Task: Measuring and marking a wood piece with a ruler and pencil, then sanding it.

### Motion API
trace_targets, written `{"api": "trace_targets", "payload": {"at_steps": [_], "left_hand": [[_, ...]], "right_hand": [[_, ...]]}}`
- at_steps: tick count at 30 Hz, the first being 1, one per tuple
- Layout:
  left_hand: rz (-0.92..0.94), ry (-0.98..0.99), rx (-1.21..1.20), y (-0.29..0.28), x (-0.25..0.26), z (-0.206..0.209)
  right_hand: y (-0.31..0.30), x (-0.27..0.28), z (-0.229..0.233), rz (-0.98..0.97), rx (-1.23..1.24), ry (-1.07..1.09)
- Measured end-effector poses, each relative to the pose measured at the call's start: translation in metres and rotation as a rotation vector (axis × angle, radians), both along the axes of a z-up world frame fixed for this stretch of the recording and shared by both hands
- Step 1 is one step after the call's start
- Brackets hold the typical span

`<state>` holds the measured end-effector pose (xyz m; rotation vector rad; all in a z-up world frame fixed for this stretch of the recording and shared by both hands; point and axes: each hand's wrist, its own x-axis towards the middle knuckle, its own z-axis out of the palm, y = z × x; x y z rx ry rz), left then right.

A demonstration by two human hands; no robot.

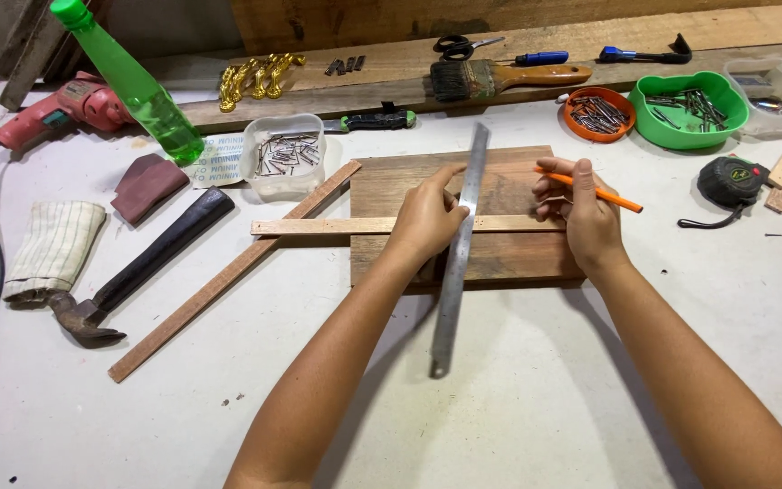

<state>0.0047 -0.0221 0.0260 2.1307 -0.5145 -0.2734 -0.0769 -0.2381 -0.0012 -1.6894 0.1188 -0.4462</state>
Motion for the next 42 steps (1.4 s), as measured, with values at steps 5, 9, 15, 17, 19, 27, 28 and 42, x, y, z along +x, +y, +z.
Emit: {"api": "trace_targets", "payload": {"at_steps": [5, 9, 15, 17, 19, 27, 28, 42], "left_hand": [[-0.009, -0.085, 0.019, -0.003, 0.015, -0.019], [0.004, -0.142, 0.057, -0.011, 0.015, -0.041], [-0.053, -0.290, 0.101, 0.000, -0.008, -0.040], [-0.057, -0.315, 0.073, 0.004, -0.010, -0.040], [-0.066, -0.337, 0.041, 0.006, -0.013, -0.039], [-0.077, -0.253, 0.097, 0.004, -0.010, -0.040], [-0.085, -0.249, 0.095, 0.004, -0.010, -0.039], [-0.077, -0.194, 0.023, 0.006, -0.005, -0.038]], "right_hand": [[0.015, 0.005, -0.002, 0.085, -0.063, 0.083], [0.025, 0.007, 0.002, 0.121, -0.198, 0.052], [0.028, 0.005, 0.000, 0.019, -0.018, 0.200], [0.026, 0.008, -0.010, 0.013, -0.072, 0.146], [0.023, 0.008, -0.016, 0.003, -0.128, 0.096], [0.028, 0.005, -0.011, -0.010, -0.136, 0.092], [0.027, 0.004, -0.012, -0.018, -0.136, 0.097], [0.027, 0.007, -0.010, 0.029, -0.283, 0.116]]}}
